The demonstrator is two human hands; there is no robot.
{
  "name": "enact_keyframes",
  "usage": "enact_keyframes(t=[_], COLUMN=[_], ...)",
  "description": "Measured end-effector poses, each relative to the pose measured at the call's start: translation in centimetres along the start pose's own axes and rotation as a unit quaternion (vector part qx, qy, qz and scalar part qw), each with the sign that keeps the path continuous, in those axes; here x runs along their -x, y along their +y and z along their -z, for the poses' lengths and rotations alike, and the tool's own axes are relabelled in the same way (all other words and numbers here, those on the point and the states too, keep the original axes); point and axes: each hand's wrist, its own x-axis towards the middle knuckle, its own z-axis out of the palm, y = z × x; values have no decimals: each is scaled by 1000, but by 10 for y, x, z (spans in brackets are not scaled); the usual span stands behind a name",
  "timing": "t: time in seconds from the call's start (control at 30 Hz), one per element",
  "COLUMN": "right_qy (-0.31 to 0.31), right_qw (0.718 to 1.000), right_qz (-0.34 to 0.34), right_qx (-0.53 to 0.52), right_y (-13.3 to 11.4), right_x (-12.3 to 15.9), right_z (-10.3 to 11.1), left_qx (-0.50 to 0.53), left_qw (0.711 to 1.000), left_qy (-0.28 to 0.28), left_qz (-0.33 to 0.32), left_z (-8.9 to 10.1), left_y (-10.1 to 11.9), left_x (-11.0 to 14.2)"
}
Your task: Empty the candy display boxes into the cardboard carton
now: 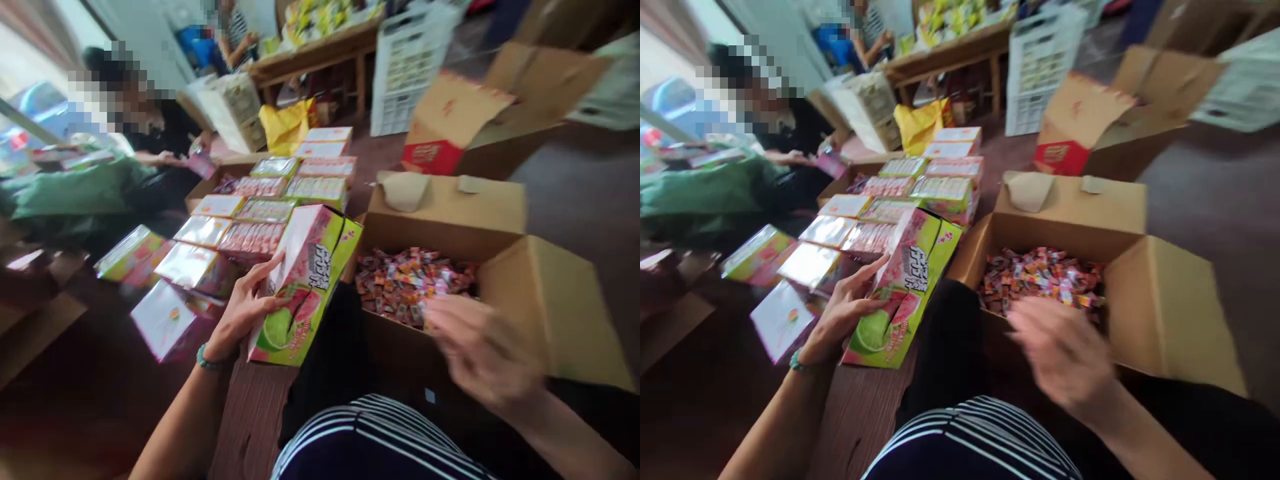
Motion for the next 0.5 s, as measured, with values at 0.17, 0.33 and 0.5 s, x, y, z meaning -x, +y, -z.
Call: enact_keyframes(t=[0.17,0.33,0.5], right_qy=[-90,-163,-103], right_qw=[989,975,994], right_qz=[95,53,-23], right_qx=[76,141,41], right_y=[15,53,79], right_x=[-56,-24,12], right_z=[-8,16,27], left_qx=[-135,-133,83], left_qw=[974,955,873], left_qy=[-156,-261,-450], left_qz=[-96,-52,169], left_z=[-96,-166,-212], left_y=[68,74,37], left_x=[-64,-106,-131])
